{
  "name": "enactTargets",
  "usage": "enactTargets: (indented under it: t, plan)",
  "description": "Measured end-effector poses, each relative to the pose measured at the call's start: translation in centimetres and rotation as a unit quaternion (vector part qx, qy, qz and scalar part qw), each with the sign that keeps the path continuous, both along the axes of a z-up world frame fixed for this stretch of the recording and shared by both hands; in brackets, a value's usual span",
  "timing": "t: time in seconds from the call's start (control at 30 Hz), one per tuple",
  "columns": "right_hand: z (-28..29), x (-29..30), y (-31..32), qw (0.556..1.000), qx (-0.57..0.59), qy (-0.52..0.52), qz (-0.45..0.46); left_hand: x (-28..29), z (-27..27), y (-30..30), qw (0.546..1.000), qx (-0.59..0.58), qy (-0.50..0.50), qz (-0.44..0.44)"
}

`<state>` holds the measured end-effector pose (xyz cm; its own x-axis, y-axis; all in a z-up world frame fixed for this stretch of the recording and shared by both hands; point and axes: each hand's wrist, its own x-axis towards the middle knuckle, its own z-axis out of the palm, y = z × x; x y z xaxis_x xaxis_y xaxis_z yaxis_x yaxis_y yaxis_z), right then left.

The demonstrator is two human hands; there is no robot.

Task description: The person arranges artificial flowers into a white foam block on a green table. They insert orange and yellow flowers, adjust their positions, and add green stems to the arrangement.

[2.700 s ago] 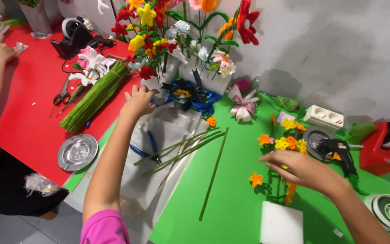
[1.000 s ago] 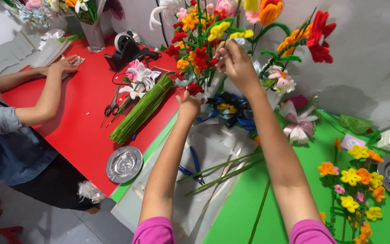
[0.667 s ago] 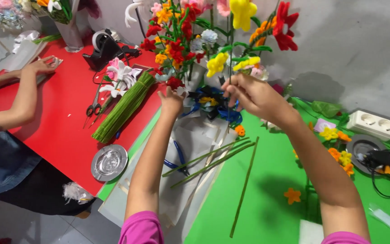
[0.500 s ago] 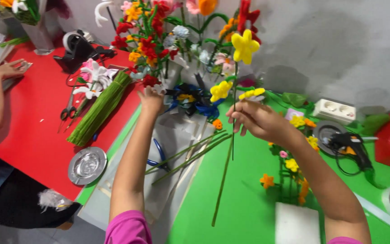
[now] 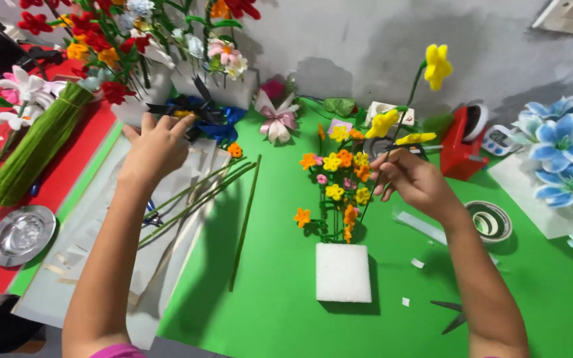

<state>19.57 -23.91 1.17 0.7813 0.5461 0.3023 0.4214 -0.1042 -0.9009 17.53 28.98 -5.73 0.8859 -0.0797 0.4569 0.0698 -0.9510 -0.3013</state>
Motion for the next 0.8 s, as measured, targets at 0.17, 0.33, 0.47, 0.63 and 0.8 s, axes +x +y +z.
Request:
enactTargets:
  t: [0.17, 0.33, 0.47, 0.63, 0.8]
  plan:
    - [-4.4, 3.1, -5.2, 0.998, 0.033, 0.031, -0.040, -7.5, 0.8, -16.5, 0.986, -0.043, 0.085, -0.137]
    - [-8.1, 5.0, -6.6, 0.991, 0.093, 0.055, -0.080, -11.0, -1.6, -24.8, 0.910, -0.156, 0.266, -0.277]
    - [-9.4, 5.4, -6.4, 0.986, 0.108, 0.084, -0.096, -11.4, -3.4, -26.7, 0.791, -0.338, 0.395, -0.322]
    - [-8.4, 5.1, -6.3, 0.988, 0.042, 0.107, -0.100, -12.7, -5.5, -28.0, 0.750, -0.364, 0.394, -0.386]
    - [-8.3, 5.2, -6.6, 0.990, 0.024, 0.097, -0.097, -12.5, -6.5, -28.4, 0.739, -0.404, 0.414, -0.345]
